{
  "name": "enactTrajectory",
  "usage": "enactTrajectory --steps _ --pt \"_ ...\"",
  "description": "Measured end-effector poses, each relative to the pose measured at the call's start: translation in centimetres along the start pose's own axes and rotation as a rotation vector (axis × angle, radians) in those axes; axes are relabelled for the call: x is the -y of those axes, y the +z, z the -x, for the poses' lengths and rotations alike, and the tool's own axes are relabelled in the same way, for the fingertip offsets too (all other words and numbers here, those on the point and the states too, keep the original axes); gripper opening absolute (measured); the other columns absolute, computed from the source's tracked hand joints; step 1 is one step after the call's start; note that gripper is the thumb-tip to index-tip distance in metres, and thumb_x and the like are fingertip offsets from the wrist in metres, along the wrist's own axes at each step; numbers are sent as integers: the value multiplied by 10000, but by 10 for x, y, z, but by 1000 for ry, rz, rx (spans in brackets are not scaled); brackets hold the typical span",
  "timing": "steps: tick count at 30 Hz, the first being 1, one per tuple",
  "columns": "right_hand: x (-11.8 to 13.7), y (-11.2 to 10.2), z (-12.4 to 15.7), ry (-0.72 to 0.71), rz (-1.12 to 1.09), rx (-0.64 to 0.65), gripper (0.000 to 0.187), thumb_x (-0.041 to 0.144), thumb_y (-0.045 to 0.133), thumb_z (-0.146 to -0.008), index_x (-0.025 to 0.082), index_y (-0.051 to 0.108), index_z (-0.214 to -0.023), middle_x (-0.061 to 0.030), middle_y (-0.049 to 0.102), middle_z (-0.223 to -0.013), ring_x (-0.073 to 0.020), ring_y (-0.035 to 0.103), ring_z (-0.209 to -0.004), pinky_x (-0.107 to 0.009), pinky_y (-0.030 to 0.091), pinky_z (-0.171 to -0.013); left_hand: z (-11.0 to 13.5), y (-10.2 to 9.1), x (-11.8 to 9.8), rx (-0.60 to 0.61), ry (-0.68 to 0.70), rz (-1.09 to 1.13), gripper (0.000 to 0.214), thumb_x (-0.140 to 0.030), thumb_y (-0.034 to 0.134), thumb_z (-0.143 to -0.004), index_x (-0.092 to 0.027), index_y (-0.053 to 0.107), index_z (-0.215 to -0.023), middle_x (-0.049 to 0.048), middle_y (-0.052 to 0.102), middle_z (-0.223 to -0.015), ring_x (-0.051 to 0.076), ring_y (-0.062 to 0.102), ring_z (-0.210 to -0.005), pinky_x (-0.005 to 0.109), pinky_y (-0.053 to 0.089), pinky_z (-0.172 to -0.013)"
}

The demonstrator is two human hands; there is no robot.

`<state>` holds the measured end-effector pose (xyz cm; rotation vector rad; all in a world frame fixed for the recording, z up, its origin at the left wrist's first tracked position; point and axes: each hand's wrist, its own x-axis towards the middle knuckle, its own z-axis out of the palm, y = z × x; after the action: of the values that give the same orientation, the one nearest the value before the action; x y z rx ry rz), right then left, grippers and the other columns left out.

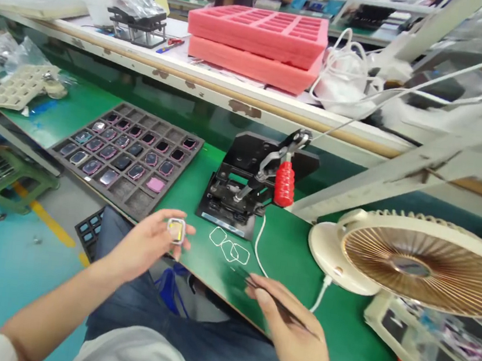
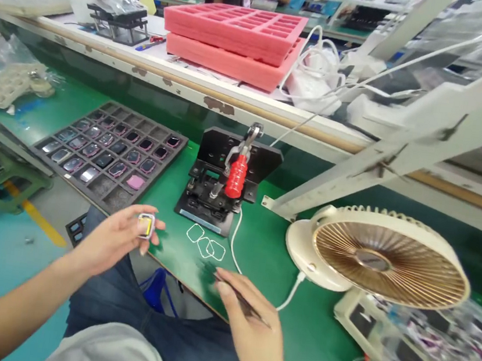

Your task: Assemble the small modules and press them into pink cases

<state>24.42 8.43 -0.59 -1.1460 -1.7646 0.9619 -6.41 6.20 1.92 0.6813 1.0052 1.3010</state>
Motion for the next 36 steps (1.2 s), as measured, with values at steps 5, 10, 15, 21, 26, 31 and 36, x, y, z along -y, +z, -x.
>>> enactTrajectory --steps 5,10,15,21,26,31,36 --pt "34 39 1 -231 -157 -99 344 153 831 -923 364 823 -1195 -43 802 -1027 -263 793 -868 -399 705 -759 12 37 18 89 -48 -52 433 -440 820 -940 -226 684 -1291 141 798 -1196 223 777 -855 337 651 -663" --pt "36 67 -8 -352 -179 -71 451 37 774 -939 356 800 -1257 -69 750 -1245 -285 746 -1113 -490 667 -941 18 44 17 119 -86 -124 427 -502 825 -918 -257 743 -1258 86 808 -1109 206 766 -859 344 666 -751" --pt "25 75 -7 -448 -219 -28 457 -48 738 -934 246 779 -1282 -81 765 -1275 -322 711 -1263 -623 553 -1171 19 46 14 86 -103 -147 459 -491 817 -924 -207 742 -1277 88 811 -1070 184 750 -823 329 646 -795" --pt "25 77 -3 -446 -194 -33 414 -61 733 -937 203 782 -1251 -89 769 -1281 -320 707 -1287 -553 596 -1146 21 46 15 71 -112 -174 391 -345 777 -956 -171 731 -1302 109 817 -1152 192 768 -924 313 629 -855" --pt "28 72 -3 -475 -167 -19 427 -70 735 -932 195 773 -1266 -95 766 -1295 -326 702 -1298 -559 599 -1144 21 46 16 63 -102 -210 360 -249 731 -957 -177 730 -1310 106 816 -1207 211 768 -1048 318 616 -916" --pt "21 72 -2 -533 -138 -3 457 -64 711 -949 205 754 -1316 -103 749 -1335 -347 678 -1332 -600 604 -1124 18 47 16 58 -108 -196 343 -245 773 -932 -180 751 -1269 95 824 -1190 200 757 -1072 301 591 -961" --pt "11 81 3 -581 -133 -95 473 -71 704 -940 213 752 -1315 -106 749 -1337 -357 691 -1316 -624 626 -1085 14 44 18 78 -174 -87 429 -395 855 -904 -163 741 -1247 90 816 -1033 192 752 -887 309 617 -819"
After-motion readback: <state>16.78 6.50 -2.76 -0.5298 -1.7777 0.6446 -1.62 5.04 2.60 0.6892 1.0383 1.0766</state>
